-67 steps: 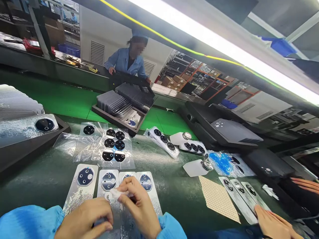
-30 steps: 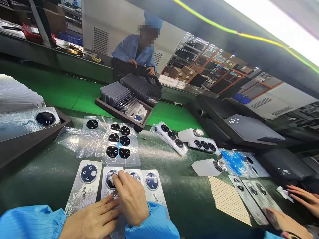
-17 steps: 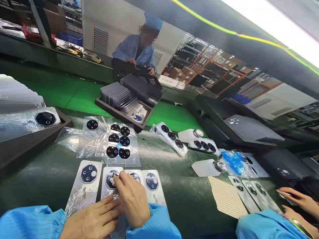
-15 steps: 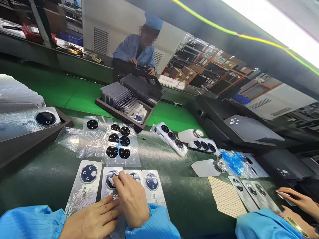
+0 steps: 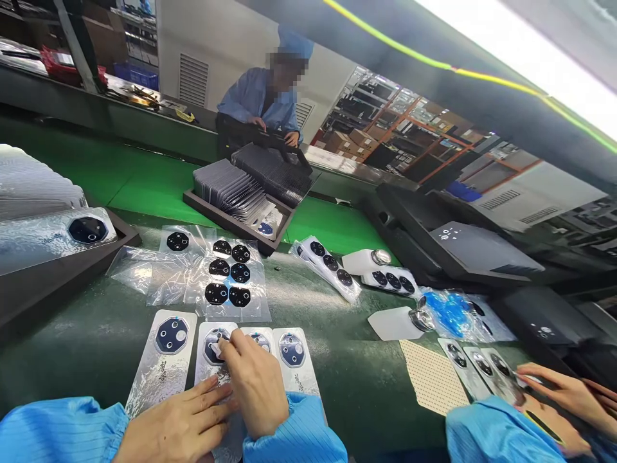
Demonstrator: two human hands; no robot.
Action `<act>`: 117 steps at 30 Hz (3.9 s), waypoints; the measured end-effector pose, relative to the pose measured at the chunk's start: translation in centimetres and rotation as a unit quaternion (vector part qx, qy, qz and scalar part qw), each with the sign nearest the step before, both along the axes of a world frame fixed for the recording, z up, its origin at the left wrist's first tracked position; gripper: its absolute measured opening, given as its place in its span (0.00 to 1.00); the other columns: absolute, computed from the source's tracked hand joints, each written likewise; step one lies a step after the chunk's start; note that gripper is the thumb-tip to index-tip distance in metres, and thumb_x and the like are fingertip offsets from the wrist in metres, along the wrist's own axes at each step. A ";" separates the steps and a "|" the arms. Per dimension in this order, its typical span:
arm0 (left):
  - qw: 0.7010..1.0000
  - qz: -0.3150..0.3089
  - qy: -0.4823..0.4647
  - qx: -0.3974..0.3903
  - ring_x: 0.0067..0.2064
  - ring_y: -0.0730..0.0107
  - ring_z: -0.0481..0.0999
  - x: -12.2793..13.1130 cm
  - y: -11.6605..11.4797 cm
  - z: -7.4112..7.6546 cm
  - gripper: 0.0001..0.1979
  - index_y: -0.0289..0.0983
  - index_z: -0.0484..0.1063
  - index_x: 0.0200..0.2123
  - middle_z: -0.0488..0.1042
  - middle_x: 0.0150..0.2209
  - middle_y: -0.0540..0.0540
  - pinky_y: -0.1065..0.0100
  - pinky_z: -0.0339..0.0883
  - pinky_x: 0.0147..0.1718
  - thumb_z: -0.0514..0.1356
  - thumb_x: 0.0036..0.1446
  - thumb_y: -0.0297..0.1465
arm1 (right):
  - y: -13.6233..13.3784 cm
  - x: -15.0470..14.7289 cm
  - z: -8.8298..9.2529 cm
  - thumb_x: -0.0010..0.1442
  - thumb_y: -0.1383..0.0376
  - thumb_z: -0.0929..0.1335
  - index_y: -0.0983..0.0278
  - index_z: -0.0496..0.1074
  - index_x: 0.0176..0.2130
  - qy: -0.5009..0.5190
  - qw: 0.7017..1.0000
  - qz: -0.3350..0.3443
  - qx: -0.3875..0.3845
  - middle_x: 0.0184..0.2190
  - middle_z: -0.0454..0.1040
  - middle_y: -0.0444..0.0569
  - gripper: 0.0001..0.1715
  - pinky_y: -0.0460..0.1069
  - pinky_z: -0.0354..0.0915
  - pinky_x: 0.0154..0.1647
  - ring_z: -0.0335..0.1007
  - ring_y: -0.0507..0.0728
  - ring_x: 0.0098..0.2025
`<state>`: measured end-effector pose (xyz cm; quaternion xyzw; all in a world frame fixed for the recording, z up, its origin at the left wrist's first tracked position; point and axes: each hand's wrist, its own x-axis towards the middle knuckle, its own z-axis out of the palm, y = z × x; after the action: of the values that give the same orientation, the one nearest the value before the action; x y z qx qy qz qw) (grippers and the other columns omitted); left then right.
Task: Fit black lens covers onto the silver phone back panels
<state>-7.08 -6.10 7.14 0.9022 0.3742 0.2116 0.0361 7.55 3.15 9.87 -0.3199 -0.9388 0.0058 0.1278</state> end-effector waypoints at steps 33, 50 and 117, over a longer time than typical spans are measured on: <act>0.975 0.159 0.146 -0.054 0.51 0.45 0.72 -0.1 -3.3 -0.1 0.18 0.36 0.71 0.56 0.77 0.47 0.36 0.46 0.68 0.38 0.50 0.67 0.35 | -1.6 -5.6 0.7 0.59 0.75 0.68 0.62 0.68 0.33 0.012 0.996 0.092 0.011 0.29 0.70 0.43 0.08 0.49 0.54 0.27 0.65 0.54 0.29; 0.969 0.123 0.146 -0.156 0.54 0.41 0.72 -0.2 -2.8 0.7 0.18 0.33 0.70 0.56 0.76 0.48 0.29 0.43 0.71 0.39 0.51 0.67 0.31 | -2.0 -5.2 0.5 0.62 0.76 0.64 0.63 0.68 0.39 0.031 0.995 0.090 -0.002 0.31 0.71 0.45 0.09 0.48 0.57 0.29 0.65 0.54 0.30; 0.947 0.135 0.144 -0.252 0.54 0.46 0.69 -0.3 -2.1 2.3 0.19 0.35 0.66 0.59 0.75 0.48 0.30 0.46 0.67 0.44 0.49 0.67 0.29 | -0.9 -7.0 0.7 0.62 0.76 0.66 0.63 0.69 0.37 0.006 0.995 0.097 0.000 0.32 0.72 0.45 0.08 0.49 0.56 0.29 0.65 0.55 0.32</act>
<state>-7.42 -8.16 9.48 0.8254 0.5350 -0.0192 0.1793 0.56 2.22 10.58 -0.2268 -0.9648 0.0199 0.1319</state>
